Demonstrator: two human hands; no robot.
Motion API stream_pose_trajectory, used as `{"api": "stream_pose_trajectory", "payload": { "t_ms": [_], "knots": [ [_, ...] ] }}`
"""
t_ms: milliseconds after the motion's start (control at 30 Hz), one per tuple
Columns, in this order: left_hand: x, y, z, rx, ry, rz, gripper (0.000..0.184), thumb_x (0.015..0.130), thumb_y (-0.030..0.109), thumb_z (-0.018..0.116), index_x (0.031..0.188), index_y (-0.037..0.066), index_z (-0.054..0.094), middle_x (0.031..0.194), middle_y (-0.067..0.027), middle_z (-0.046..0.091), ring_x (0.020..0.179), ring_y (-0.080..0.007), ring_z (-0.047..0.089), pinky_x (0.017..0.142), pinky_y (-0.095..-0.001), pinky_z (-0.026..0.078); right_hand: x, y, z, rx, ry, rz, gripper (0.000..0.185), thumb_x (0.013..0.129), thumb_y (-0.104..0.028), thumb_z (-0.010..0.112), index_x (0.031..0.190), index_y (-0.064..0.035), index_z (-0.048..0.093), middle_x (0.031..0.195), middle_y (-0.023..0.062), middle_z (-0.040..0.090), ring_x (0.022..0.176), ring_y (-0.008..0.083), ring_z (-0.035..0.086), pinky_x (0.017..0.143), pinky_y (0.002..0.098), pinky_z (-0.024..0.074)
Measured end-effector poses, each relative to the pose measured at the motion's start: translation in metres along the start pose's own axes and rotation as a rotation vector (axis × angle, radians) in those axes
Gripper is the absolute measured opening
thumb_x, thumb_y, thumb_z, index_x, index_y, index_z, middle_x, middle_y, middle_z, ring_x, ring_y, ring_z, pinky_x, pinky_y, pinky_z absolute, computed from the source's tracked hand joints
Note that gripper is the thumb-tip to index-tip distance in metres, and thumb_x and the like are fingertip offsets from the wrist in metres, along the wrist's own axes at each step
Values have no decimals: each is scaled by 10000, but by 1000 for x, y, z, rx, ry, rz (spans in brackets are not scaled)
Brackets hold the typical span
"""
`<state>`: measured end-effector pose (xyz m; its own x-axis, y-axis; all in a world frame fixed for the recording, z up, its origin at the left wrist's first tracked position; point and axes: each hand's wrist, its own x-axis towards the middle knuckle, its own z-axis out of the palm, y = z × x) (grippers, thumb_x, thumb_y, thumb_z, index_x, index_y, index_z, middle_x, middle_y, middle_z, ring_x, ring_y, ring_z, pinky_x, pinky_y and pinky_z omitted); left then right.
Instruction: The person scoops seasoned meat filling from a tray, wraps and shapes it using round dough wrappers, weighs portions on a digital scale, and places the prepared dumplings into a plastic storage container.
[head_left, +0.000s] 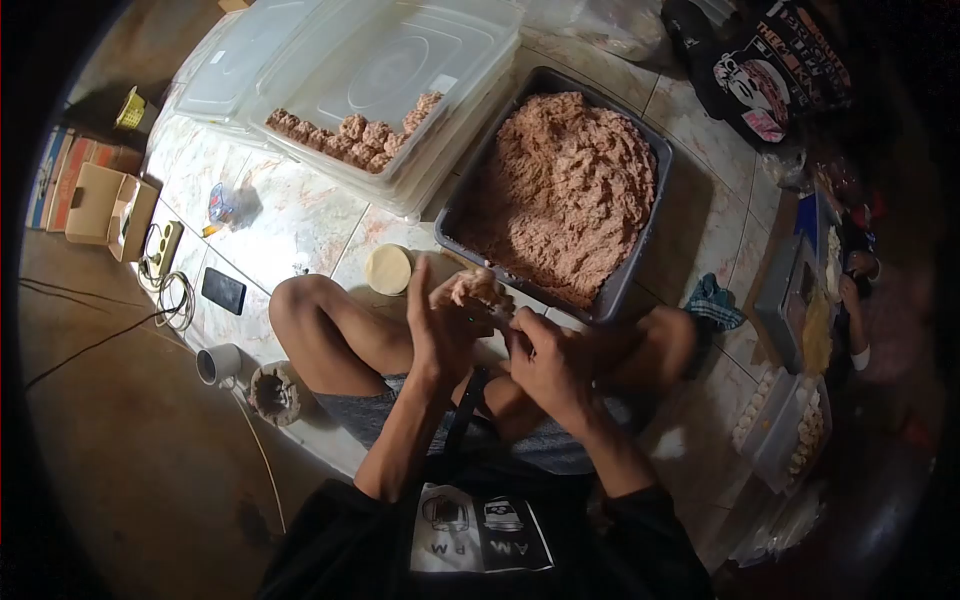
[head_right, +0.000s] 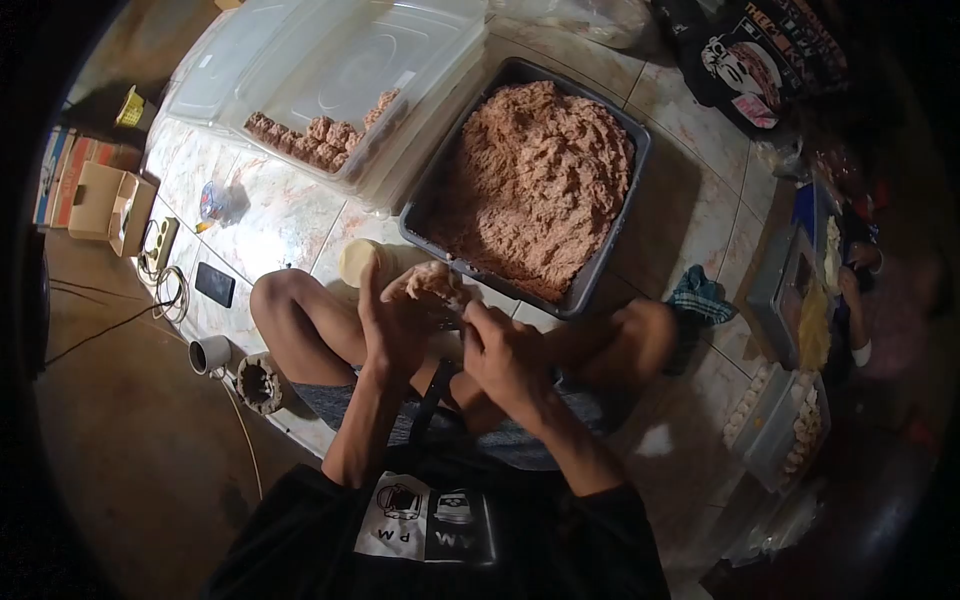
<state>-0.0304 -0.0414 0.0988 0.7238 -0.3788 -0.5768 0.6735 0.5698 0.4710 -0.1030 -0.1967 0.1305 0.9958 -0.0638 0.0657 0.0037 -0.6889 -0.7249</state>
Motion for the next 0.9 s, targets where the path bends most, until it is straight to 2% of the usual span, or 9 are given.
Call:
{"api": "stream_pose_trajectory", "payload": {
  "t_ms": [133, 233, 400, 500, 567, 633, 700, 833, 900],
  "knots": [
    [0, 10, -19, -117, 83, 57, 958, 1007, 794, 408, 1209, -94, 708, 1174, -206, 761, 1099, -339, 721, 1029, -468, 547, -13, -23, -23, -86, -14, 14, 109, 1006, -143, 700, 993, -62, 627, 847, 159, 707, 751, 389, 732, 599, 492, 558],
    [-1, 8, -9, -112, -146, -49, 964, 1008, 792, 405, 1237, -98, 699, 1189, -214, 758, 1118, -343, 719, 1041, -462, 546, -5, -20, -13, -36, 46, -56, 120, 1002, -133, 702, 973, -58, 612, 844, 161, 706, 748, 392, 731, 596, 498, 558],
    [-5, 18, -14, -85, 150, 84, 899, 1030, 773, 366, 1217, -31, 723, 1126, -161, 776, 1075, -290, 729, 1018, -416, 546, -1, -11, -15, -98, 3, -14, 133, 1003, -140, 702, 959, -57, 608, 814, 179, 697, 741, 414, 724, 599, 502, 556],
    [-9, 14, 0, 28, -2, -119, 875, 1036, 760, 365, 1210, -21, 720, 1115, -138, 776, 1075, -274, 726, 1018, -412, 545, 2, -12, -10, -1, 17, -41, 137, 1014, -151, 692, 952, -58, 613, 834, 176, 708, 746, 417, 727, 600, 506, 549],
    [3, 4, -19, 81, 8, 1, 875, 1048, 756, 338, 1217, -12, 722, 1098, -124, 774, 1051, -259, 731, 1013, -404, 544, 4, 6, -4, -57, -130, 42, 134, 1016, -155, 690, 950, -62, 621, 856, 169, 716, 747, 416, 730, 600, 507, 545],
    [5, 7, -33, 33, 74, 58, 879, 1054, 758, 322, 1226, -6, 722, 1102, -119, 772, 1033, -255, 732, 1002, -401, 546, 4, -7, -12, -6, -41, -4, 138, 1010, -145, 692, 950, -50, 613, 843, 183, 720, 753, 422, 728, 608, 520, 543],
    [-3, 10, -22, 105, -105, -42, 888, 1059, 731, 317, 1311, -38, 682, 1149, -158, 764, 1118, -289, 725, 1057, -457, 539, -1, -19, -10, 93, 66, -59, 143, 1008, -143, 691, 948, -40, 612, 828, 193, 715, 754, 426, 725, 619, 524, 545],
    [20, 11, -22, 217, -101, 156, 860, 1092, 693, 325, 1442, -39, 608, 1074, -127, 749, 1040, -249, 724, 982, -423, 573, 18, -13, -28, -69, -100, 91, 82, 984, -107, 723, 971, -41, 676, 894, 176, 747, 740, 400, 738, 622, 490, 557],
    [15, 18, -20, 336, -112, 229, 823, 1108, 673, 347, 1484, -22, 576, 1030, -116, 727, 940, -225, 718, 857, -369, 582, 22, -17, -38, 96, 147, 182, 146, 951, -103, 774, 1035, 0, 713, 886, 187, 752, 761, 289, 772, 645, 422, 569]
  ]
}}
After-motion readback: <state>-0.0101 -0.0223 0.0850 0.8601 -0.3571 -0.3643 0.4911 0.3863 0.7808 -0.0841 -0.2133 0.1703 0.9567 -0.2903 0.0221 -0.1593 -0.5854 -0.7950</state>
